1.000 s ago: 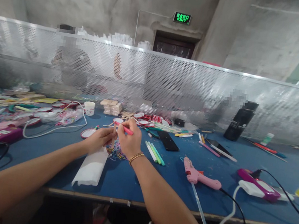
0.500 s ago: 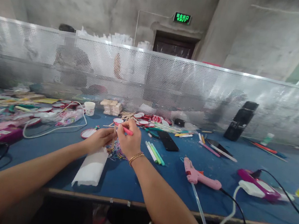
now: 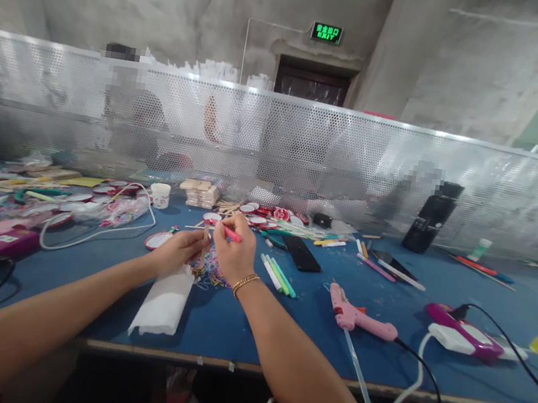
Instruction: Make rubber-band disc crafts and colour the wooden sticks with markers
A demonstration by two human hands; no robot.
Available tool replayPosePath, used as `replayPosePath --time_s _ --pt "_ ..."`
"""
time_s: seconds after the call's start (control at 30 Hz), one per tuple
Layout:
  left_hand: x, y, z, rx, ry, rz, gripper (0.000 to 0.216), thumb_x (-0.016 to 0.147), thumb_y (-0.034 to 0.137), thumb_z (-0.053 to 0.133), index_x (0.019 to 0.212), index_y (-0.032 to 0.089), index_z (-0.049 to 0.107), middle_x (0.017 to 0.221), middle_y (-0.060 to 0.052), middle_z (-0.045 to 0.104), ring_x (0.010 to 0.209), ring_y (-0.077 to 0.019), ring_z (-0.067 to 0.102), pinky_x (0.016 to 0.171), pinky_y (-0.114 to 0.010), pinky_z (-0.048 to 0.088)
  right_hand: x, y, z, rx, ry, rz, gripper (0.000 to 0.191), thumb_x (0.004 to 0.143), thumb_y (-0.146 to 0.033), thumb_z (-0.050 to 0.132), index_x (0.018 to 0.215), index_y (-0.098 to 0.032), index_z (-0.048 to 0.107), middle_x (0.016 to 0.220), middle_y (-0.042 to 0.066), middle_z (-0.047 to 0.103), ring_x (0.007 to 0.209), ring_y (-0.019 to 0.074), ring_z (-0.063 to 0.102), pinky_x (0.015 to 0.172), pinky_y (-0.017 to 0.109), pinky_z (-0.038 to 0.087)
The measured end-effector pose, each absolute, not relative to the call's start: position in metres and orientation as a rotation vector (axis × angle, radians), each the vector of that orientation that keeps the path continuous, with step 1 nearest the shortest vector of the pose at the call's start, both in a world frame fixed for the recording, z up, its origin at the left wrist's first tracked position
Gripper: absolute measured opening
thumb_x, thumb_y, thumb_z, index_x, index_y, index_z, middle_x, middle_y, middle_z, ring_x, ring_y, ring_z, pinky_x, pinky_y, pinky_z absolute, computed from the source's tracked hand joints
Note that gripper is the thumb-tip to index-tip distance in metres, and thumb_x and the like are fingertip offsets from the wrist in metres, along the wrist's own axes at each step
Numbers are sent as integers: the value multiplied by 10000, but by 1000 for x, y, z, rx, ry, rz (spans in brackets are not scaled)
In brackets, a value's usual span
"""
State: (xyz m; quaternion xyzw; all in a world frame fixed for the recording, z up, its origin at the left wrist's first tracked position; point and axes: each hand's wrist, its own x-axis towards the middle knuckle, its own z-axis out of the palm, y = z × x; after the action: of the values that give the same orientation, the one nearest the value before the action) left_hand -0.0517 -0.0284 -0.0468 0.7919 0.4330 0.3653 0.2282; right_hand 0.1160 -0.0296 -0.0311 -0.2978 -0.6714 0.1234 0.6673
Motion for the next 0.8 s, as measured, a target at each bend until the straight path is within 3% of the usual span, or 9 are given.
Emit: replayPosePath --time_s 0.27,0.53,0.8 --pt "-51 -28 -48 2110 1173 1063 362 893 504 468 739 181 525 546 35 462 499 -111 391 485 -242 304 115 -30 -33 -675 -1547 291 127 849 -255 529 729 -217 512 688 -27 569 626 135 524 635 272 419" --pt "-51 -27 -48 2121 1134 1041 376 925 500 412 725 187 470 549 48 428 489 -98 369 484 -238 302 115 -32 -32 -673 -1574 281 141 861 -266 523 731 -215 503 685 -24 564 629 136 532 634 269 416" --pt "-50 -26 -50 2096 1192 1067 397 897 539 444 754 180 534 542 34 468 500 -112 394 485 -242 308 115 -31 -33 -678 -1563 289 141 865 -284 525 741 -219 507 690 -22 562 626 140 533 629 273 423"
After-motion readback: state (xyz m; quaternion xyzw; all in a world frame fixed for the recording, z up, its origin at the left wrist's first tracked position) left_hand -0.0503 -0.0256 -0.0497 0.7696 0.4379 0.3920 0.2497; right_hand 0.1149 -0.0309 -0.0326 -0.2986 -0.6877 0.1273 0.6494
